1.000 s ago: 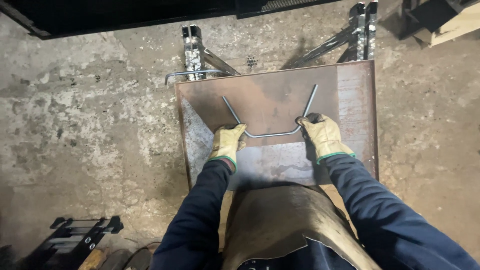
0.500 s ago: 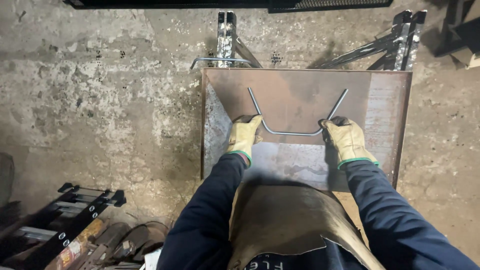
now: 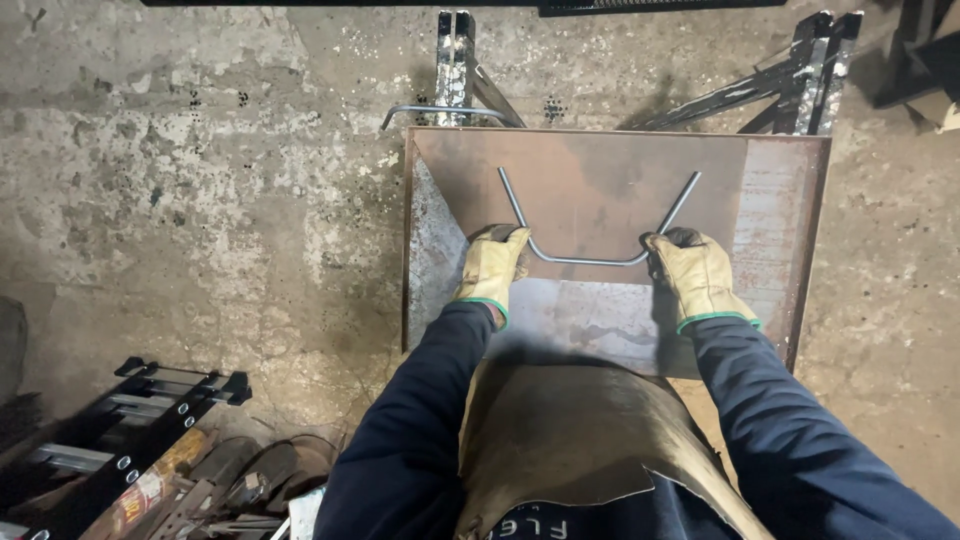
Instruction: Bending a metal rod using a vice and hammer to match a template on a metal plate.
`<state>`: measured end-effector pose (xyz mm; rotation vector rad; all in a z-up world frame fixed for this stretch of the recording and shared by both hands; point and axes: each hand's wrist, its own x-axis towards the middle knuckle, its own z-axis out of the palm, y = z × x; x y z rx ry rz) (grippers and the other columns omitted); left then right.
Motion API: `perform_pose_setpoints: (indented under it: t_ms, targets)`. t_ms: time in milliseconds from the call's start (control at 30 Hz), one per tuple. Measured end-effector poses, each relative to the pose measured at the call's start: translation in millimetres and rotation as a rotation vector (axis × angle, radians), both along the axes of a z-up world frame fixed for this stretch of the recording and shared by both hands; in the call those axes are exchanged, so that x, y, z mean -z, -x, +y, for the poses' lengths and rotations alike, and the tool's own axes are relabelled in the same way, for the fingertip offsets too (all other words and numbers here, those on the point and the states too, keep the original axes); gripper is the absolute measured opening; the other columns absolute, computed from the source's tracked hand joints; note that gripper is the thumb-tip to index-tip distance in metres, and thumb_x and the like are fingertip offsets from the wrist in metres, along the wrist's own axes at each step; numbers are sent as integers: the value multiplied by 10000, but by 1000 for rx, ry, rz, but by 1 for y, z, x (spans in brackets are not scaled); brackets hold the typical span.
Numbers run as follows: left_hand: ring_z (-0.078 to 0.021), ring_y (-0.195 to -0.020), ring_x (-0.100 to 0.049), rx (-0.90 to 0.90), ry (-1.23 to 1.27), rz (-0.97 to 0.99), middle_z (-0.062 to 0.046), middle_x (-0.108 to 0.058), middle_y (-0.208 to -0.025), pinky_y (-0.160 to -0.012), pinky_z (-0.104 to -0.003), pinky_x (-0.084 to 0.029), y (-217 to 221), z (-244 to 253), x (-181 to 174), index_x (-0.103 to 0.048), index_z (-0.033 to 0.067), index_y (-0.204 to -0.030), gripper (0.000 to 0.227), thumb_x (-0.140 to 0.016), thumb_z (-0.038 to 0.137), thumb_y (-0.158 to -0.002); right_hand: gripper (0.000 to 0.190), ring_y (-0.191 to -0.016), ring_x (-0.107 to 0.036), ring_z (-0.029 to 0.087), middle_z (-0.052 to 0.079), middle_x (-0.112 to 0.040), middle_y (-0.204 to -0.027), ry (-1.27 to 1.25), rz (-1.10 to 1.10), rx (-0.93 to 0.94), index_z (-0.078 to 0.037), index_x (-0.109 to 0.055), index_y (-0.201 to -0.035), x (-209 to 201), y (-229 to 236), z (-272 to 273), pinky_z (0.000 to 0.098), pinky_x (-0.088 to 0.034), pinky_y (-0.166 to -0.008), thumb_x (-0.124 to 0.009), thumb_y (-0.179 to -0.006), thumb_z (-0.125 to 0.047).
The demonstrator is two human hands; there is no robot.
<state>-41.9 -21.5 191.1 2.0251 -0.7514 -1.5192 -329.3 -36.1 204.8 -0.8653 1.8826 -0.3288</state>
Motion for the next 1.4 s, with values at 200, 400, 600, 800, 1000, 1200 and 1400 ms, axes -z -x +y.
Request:
perform_pose_setpoints:
  t_ms: [200, 400, 600, 800, 1000, 1200, 1400]
  targets:
    - [-154, -538, -670, 35, 53, 89, -51, -703, -741, -482, -299, -557, -5, 3, 21, -749, 47, -961, 285, -696, 325, -926, 270, -537, -599, 118, 19, -674, -637, 7, 25, -7, -83, -728, -810, 3, 1, 0, 280, -453, -511, -786, -880, -338]
    - [-147, -498, -618, -92, -42, 94, -71, -683, -677, -456, -289, -502, 1, 1, 1, -743, 41, -937, 256, -745, 296, -911, 253, -543, -595, 113, 17, -662, -640, -8, -72, 94, -73, -716, -812, -6, -2, 1, 267, -462, -509, -797, -857, -309]
    - [-153, -482, -631, -108, -147, 42, -87, -690, -694, -447, -275, -518, 0, -3, -5, -691, -10, -944, 329, -766, 310, -934, 237, -541, -576, 114, 18, -648, -642, 50, -196, 140, -53, -715, -816, 0, 3, 5, 267, -440, -488, -803, -867, -267]
    - [-155, -469, -594, -51, -138, 85, -65, -655, -659, -442, -283, -490, -4, -7, -7, -732, 75, -1024, 280, -686, 340, -945, 212, -622, -650, 154, 57, -733, -744, 93, -61, 82, -79, -791, -928, 13, 17, 18, 309, -500, -568, -781, -871, -284]
    - [-158, -480, -593, 24, -80, 86, -75, -654, -636, -461, -300, -483, -9, -4, 7, -739, 64, -1003, 292, -671, 345, -964, 290, -917, -712, 300, 86, -764, -973, 239, 186, -376, -181, -774, -1053, 30, 28, 26, 387, -545, -804, -731, -885, -414]
    - [-195, -396, -540, -239, -44, 158, -108, -585, -570, -418, -365, -493, -23, 4, 59, -661, 12, -829, 360, -699, 346, -959, 296, -930, -724, 273, 56, -784, -981, 201, 218, -314, -229, -817, -1027, 22, 38, 21, 372, -545, -811, -705, -880, -461]
    - [-214, -393, -527, -526, 4, 222, -109, -543, -523, -395, -379, -485, -49, 14, 35, -604, 4, -710, 447, -722, 369, -938, 365, -866, -719, 305, 104, -767, -920, 17, 315, -372, -228, -784, -1111, -6, 53, 21, 413, -534, -772, -630, -980, -531]
